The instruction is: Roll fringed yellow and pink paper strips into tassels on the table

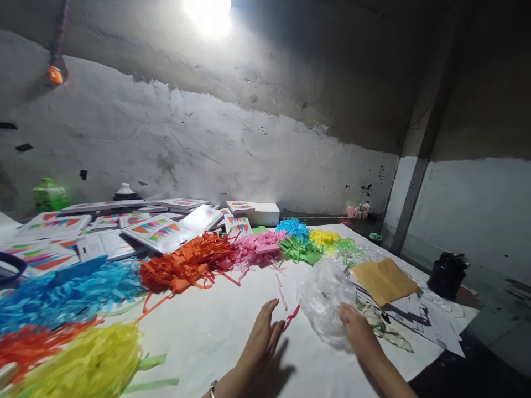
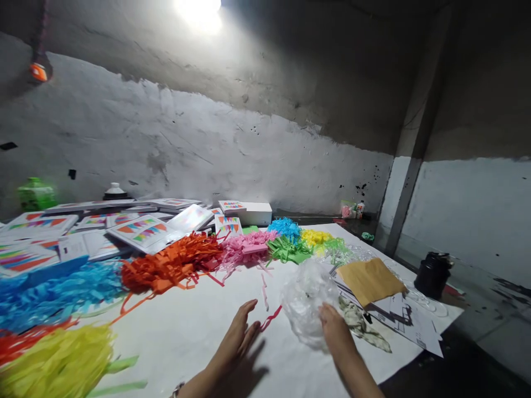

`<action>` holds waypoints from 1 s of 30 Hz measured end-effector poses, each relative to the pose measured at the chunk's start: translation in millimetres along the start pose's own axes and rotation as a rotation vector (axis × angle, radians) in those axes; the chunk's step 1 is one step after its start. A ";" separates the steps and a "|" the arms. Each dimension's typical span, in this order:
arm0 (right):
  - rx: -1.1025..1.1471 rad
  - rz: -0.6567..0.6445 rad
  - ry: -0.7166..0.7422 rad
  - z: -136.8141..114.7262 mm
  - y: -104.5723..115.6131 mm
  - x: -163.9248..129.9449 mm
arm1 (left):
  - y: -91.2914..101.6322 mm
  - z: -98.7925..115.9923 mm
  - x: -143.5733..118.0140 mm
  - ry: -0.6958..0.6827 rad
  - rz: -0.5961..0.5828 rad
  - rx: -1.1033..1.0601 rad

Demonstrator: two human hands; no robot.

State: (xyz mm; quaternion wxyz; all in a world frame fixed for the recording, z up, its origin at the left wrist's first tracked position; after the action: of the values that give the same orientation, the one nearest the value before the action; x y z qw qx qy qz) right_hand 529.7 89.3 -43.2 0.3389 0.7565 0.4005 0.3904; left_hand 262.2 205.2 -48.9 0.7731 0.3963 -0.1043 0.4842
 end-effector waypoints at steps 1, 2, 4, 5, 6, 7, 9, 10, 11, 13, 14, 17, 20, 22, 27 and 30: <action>0.019 0.029 0.016 4.7 13.2 13.3 | -0.8 -0.7 0.2 0.002 -0.007 -0.007; 0.038 0.058 0.034 9.8 26.8 25.8 | -1.7 -1.6 0.4 0.005 -0.013 -0.014; 0.075 0.102 0.048 23.2 51.7 47.1 | -3.7 -3.7 0.9 0.014 -0.021 -0.023; 0.095 0.116 0.049 30.4 61.7 55.4 | -4.7 -4.6 1.0 0.019 -0.026 -0.027; 0.114 0.123 0.045 37.5 69.4 61.9 | -5.5 -5.4 1.0 0.024 -0.031 -0.030; 0.134 0.127 0.036 44.5 75.3 66.2 | -6.4 -5.9 0.8 0.030 -0.036 -0.032; 0.174 0.131 0.006 57.1 82.3 68.2 | -7.6 -6.8 0.0 0.043 -0.046 -0.037; 0.195 0.133 -0.011 62.3 84.1 65.8 | -8.2 -7.2 -0.5 0.051 -0.049 -0.039; 0.218 0.136 -0.027 66.5 85.1 61.1 | -8.7 -7.8 -1.0 0.058 -0.052 -0.041; 0.267 0.145 -0.051 72.1 85.4 46.4 | -10.2 -9.5 -1.6 0.071 -0.055 -0.045; 0.289 0.156 -0.060 73.8 85.2 37.2 | -11.0 -10.6 -1.7 0.077 -0.056 -0.046; 0.310 0.268 -0.097 80.0 87.3 5.1 | -12.9 -13.1 -1.4 0.094 -0.057 -0.046; 0.273 0.463 -0.150 90.0 89.0 -31.3 | -12.1 -11.7 -0.6 0.110 -0.061 -0.037; 0.238 0.568 -0.170 95.6 84.0 -56.0 | -10.3 -8.3 0.3 0.116 -0.069 -0.025; 0.141 0.642 -0.121 85.1 45.6 -104.9 | -8.4 4.8 2.9 0.093 -0.114 0.025; -0.011 0.614 0.010 43.2 18.5 -116.9 | -13.7 20.6 2.8 0.015 -0.190 0.061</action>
State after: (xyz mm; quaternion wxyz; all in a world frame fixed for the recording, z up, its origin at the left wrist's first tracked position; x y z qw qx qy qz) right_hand 529.5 -29.4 -85.3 0.2072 0.8384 0.1525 0.4804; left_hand 279.5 189.3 -40.7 0.8039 0.4238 -0.0458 0.4148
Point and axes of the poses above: each hand's wrist, its own x-axis towards the middle knuckle, its own y-axis out of the back of the hand, z = x × y, the point moved 10 cm from there along x, towards the middle knuckle, and after that the axes turned 7 degrees about x, right-handed, at the moved point
